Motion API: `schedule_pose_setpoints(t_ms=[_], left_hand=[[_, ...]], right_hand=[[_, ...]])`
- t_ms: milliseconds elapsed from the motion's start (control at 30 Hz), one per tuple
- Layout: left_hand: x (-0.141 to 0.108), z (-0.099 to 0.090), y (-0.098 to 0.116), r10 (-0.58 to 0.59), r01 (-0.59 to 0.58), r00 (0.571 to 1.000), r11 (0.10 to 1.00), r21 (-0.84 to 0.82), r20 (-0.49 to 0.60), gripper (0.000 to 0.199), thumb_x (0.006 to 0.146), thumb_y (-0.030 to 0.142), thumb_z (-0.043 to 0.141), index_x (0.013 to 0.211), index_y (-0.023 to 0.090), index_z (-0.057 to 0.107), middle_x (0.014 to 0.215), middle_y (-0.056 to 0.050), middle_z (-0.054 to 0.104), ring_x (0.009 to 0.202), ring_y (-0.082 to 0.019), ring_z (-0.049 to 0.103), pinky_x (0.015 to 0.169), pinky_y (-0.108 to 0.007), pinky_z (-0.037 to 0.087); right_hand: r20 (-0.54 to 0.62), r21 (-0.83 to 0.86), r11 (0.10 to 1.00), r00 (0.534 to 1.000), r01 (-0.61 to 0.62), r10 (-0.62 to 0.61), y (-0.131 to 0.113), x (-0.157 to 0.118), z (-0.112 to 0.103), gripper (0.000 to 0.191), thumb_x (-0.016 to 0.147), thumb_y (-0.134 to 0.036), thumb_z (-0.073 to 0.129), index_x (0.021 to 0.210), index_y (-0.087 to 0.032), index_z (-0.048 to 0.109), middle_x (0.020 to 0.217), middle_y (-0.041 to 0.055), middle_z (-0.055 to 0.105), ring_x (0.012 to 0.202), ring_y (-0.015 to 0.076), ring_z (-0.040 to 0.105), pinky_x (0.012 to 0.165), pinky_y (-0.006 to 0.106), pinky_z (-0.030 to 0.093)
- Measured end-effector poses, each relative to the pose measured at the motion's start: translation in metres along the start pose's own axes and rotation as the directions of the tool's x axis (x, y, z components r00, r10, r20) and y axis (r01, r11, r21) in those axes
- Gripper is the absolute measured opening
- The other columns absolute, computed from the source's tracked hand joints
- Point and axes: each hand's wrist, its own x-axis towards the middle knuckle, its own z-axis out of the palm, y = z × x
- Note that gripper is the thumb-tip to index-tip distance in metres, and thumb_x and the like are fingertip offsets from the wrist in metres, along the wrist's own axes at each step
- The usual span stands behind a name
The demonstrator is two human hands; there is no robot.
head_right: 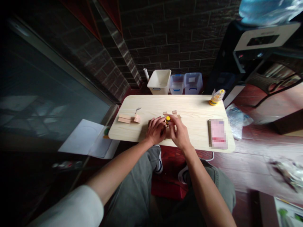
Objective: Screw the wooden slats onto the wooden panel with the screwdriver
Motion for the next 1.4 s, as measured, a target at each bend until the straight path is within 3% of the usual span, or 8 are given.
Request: schedule_pose_setpoints(t_ms=[367,800,1000,1400], left_hand=[[-0.0006,0.0031,-0.0011,-0.005,0.005,1.0,1.0,0.002,-0.009,0.033,0.095,0.034,0.061,0.127,0.029,0.06,0.155,-0.003,0.057,0.151,-0.03,0.044,0.128,-0.058,0.029],[-0.0008,0.0032,-0.0011,-0.025,0.025,1.0,1.0,0.009,0.012,0.035,0.095,0.035,0.06,0.13,0.029,0.059,0.153,-0.004,0.059,0.15,-0.03,0.044,0.129,-0.055,0.027],[-0.0006,0.0028,-0.0013,-0.006,0.006,1.0,1.0,0.008,0.017,0.032,0.098,0.035,0.056,0.129,0.029,0.06,0.158,-0.001,0.055,0.152,-0.029,0.042,0.13,-0.056,0.025],[-0.0005,0.0041,-0.0063,0.01,-0.009,1.0,0.999,-0.045,0.015,0.03,0.102,0.037,0.049,0.128,0.03,0.062,0.158,0.0,0.056,0.151,-0.028,0.043,0.128,-0.056,0.028]], right_hand=[[0.022,-0.026,1.0,1.0,0.003,-0.002,-0.0008,0.0013,-0.0004,0.032,0.105,-0.039,0.053,0.135,-0.027,0.059,0.119,0.0109,0.074,0.098,0.0252,0.074,0.085,0.04,0.063],[0.033,-0.013,1.0,0.999,0.018,-0.017,0.0006,0.0025,0.0005,0.032,0.104,-0.038,0.056,0.133,-0.026,0.059,0.114,0.0095,0.073,0.096,0.0244,0.072,0.087,0.041,0.061],[0.028,-0.007,0.999,0.999,0.04,-0.04,-0.0009,0.0019,-0.0006,0.042,0.106,-0.032,0.05,0.148,-0.026,0.053,0.13,0.0131,0.07,0.104,0.0248,0.071,0.093,0.042,0.061],[-0.032,-0.006,0.998,0.998,0.061,-0.061,-0.0051,-0.0026,-0.0002,0.037,0.109,-0.029,0.045,0.143,-0.025,0.058,0.13,0.013,0.071,0.117,0.0256,0.069,0.098,0.044,0.061]])
